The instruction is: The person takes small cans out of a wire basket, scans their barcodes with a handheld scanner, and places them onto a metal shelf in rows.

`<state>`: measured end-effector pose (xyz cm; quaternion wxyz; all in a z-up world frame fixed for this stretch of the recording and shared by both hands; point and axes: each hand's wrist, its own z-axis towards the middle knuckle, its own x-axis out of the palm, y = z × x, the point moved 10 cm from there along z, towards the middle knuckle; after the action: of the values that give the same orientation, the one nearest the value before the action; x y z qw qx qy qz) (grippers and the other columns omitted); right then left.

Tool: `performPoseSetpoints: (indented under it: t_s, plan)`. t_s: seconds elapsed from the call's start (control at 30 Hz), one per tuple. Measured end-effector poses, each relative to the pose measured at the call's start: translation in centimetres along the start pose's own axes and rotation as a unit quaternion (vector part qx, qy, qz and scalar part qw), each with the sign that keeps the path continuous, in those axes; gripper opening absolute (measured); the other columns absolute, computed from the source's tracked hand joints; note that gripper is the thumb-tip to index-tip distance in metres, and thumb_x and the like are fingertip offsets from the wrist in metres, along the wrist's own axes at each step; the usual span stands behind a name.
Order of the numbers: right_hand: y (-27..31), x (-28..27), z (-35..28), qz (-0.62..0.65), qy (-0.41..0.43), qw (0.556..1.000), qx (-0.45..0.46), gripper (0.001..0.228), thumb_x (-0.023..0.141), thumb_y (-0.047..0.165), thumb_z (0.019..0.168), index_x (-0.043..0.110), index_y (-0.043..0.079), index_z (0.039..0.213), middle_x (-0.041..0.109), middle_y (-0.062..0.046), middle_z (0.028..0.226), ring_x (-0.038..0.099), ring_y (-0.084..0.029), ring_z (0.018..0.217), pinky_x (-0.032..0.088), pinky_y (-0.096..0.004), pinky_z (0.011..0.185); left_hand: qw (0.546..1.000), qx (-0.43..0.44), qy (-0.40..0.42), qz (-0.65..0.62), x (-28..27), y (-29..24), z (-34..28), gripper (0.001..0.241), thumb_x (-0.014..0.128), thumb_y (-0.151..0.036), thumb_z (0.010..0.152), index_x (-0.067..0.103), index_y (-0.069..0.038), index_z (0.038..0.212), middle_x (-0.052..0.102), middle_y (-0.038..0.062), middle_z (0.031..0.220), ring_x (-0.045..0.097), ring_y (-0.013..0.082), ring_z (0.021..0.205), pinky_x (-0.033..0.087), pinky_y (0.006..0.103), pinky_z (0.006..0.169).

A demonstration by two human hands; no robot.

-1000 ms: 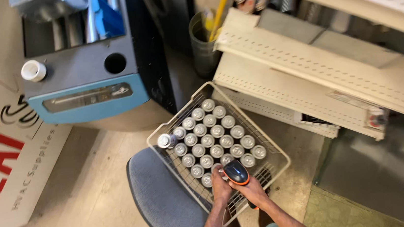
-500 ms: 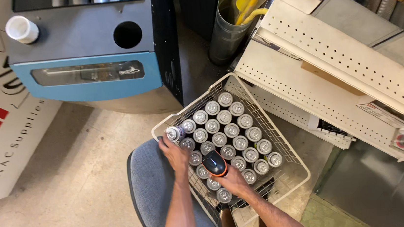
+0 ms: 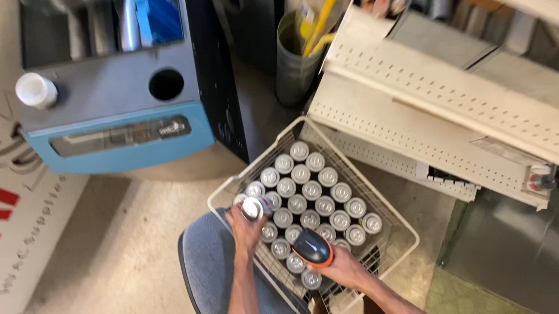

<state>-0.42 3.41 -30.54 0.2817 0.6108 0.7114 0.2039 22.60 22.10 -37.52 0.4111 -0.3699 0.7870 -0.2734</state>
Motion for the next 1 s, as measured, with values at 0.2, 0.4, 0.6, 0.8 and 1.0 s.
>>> performPoseSetpoints:
  t_s: [0.2,0.4,0.6,0.8,1.0]
  plan:
    - [5.3,-6.4,-12.0,-0.049,-0.059,0.997,-0.013,0.068,0.097,0.061,0.071,0.084,0.028,0.129,0.093,0.009,0.119,0.079,-0.001,0.107,0.061,-0.023,0.092,0.978,0.091,0.081,-0.169,0.9,-10.5,-9.7,0.102,0.098,-0.033,0.072,0.051,-0.017,0.160,0.067,0.011,0.157,0.064,0.0260,0.144,0.050,0.0421,0.121]
    - [14.6,-11.3,-26.4,-0.140,-0.074,0.983,-0.092,0.019,0.089,0.029,0.086,0.074,0.022,0.096,0.073,0.012,0.085,0.057,-0.001,0.082,0.055,-0.021,0.078,0.881,0.231,0.217,-0.351,5.2,-22.3,-17.2,0.090,0.086,-0.059,0.081,0.062,-0.007,0.151,0.079,0.014,0.134,0.074,0.0240,0.120,0.059,0.0350,0.101]
    - [16.2,-17.4,-36.3,-0.233,-0.196,0.942,-0.137,0.023,0.075,0.024,0.084,0.083,0.029,0.104,0.091,0.013,0.091,0.070,-0.002,0.077,0.063,-0.027,0.078,0.874,0.217,0.305,-0.310,8.5,-32.4,-26.2,0.082,0.062,-0.070,0.089,0.065,-0.009,0.146,0.081,0.014,0.121,0.079,0.0272,0.108,0.067,0.0439,0.093]
    - [15.3,-21.2,-41.5,-0.307,-0.239,0.910,-0.143,0.022,0.084,0.038,0.079,0.078,0.030,0.099,0.087,0.008,0.086,0.070,-0.016,0.071,0.060,-0.033,0.073,0.862,0.202,0.373,-0.277,10.9,-38.7,-33.7,0.073,0.063,-0.061,0.093,0.063,-0.009,0.145,0.078,0.020,0.119,0.080,0.0314,0.094,0.071,0.0453,0.072]
    - [16.0,-21.4,-48.4,-0.284,-0.259,0.923,-0.019,0.009,0.065,0.029,0.082,0.069,0.027,0.090,0.066,0.005,0.075,0.043,-0.020,0.074,0.053,-0.030,0.073,0.856,0.194,0.414,-0.239,15.1,-39.4,-37.0,0.078,0.061,-0.063,0.091,0.062,-0.011,0.149,0.080,0.020,0.112,0.081,0.0321,0.093,0.071,0.0569,0.084]
